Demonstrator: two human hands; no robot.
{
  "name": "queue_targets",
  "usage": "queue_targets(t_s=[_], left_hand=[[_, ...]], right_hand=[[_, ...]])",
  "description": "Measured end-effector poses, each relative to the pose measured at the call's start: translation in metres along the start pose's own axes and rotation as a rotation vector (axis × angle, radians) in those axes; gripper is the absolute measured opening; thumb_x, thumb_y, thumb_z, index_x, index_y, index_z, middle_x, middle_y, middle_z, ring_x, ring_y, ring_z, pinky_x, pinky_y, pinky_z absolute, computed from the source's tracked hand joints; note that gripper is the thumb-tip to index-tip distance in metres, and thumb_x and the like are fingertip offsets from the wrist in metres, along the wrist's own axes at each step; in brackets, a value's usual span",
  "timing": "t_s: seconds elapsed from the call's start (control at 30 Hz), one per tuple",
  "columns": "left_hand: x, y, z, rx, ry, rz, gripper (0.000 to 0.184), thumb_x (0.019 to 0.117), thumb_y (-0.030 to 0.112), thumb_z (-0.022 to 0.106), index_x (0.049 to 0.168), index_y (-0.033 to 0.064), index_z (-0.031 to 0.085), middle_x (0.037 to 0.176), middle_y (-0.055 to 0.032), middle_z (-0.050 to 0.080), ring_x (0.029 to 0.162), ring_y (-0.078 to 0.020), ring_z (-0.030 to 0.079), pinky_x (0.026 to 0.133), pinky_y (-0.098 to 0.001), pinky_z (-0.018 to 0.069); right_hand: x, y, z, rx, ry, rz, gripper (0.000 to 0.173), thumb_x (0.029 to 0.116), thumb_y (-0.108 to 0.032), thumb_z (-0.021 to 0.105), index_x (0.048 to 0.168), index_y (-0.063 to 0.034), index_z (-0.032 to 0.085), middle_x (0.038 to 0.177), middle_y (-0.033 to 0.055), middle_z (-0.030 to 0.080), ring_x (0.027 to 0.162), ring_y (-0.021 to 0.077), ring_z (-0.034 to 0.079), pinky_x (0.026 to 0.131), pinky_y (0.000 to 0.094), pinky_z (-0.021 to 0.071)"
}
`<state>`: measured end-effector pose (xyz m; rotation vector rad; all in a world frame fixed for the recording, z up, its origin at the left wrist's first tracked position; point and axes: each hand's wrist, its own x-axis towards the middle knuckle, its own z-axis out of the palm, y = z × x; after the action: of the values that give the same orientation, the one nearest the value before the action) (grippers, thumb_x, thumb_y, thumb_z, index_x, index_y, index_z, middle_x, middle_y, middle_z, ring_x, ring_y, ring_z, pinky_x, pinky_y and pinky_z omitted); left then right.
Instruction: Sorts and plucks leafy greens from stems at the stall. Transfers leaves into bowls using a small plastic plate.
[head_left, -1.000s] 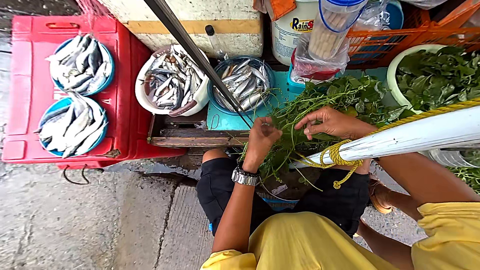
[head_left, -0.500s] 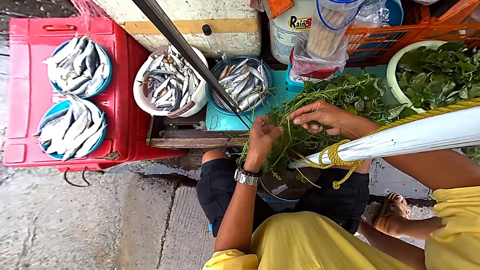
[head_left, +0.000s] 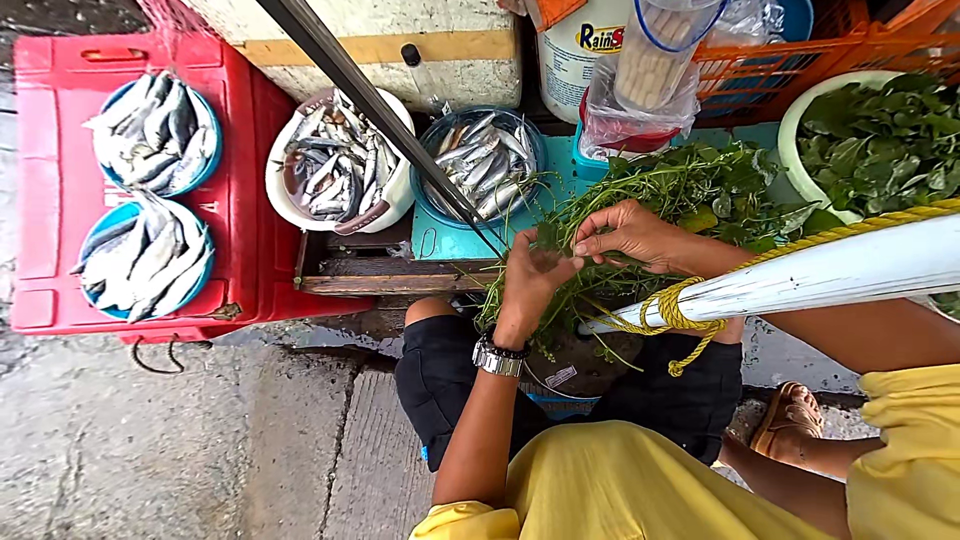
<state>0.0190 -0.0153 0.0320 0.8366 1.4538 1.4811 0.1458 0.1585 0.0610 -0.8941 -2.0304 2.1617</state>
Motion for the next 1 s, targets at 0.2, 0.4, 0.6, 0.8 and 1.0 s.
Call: queue_targets(t_s=[0.2,0.4,0.6,0.8,1.0], left_hand=[[-0.001,-0.002,-0.004,0.046,0.007,0.001,0.047,0.0895,-0.006,0.068,0.126,0.0145,0.045,0.084,-0.0052,0.066,0.058,-0.0102,0.059,0.049,-0.0206,0.0462],[0.001,-0.014,-0.018,-0.039,-0.018,-0.04,0.034,0.095,0.0,0.058,0.122,0.0171,0.048,0.07,-0.003,0.062,0.046,-0.0059,0.047,0.042,-0.017,0.037],[0.003,-0.013,-0.012,-0.078,0.003,-0.116,0.025,0.1006,0.009,0.054,0.124,0.0186,0.05,0.069,-0.0021,0.06,0.045,-0.0044,0.045,0.041,-0.0156,0.0356],[0.003,-0.006,-0.006,-0.122,0.015,-0.125,0.022,0.1025,0.014,0.052,0.123,0.0202,0.051,0.072,-0.0018,0.059,0.046,-0.0051,0.046,0.042,-0.0166,0.0392],[0.009,0.006,0.0,-0.165,-0.023,-0.108,0.023,0.1022,0.008,0.051,0.123,0.017,0.05,0.078,-0.0034,0.063,0.05,-0.0045,0.048,0.046,-0.0156,0.039]], right_hand=[[0.0,-0.004,0.001,-0.253,-0.037,0.023,0.013,0.0985,-0.004,0.064,0.085,-0.0022,0.067,0.07,0.0016,0.059,0.06,0.0068,0.051,0.059,0.0212,0.0419],[-0.001,0.004,-0.004,-0.221,0.007,-0.055,0.018,0.1001,-0.005,0.06,0.083,-0.0068,0.067,0.082,0.0004,0.064,0.079,0.0073,0.058,0.074,0.0252,0.0468],[-0.005,0.004,0.0,-0.081,0.101,-0.053,0.013,0.1006,-0.003,0.058,0.09,-0.0039,0.065,0.077,0.0039,0.07,0.057,0.005,0.057,0.048,0.0181,0.041],[0.001,0.013,0.001,-0.344,0.12,-0.307,0.014,0.0937,-0.009,0.072,0.106,-0.004,0.076,0.102,0.0058,0.073,0.09,0.0092,0.065,0.083,0.0278,0.0533],[0.005,0.015,0.003,-0.416,0.127,-0.428,0.009,0.0906,-0.008,0.075,0.098,-0.0037,0.079,0.099,0.0058,0.076,0.094,0.0052,0.068,0.088,0.0246,0.0543]])
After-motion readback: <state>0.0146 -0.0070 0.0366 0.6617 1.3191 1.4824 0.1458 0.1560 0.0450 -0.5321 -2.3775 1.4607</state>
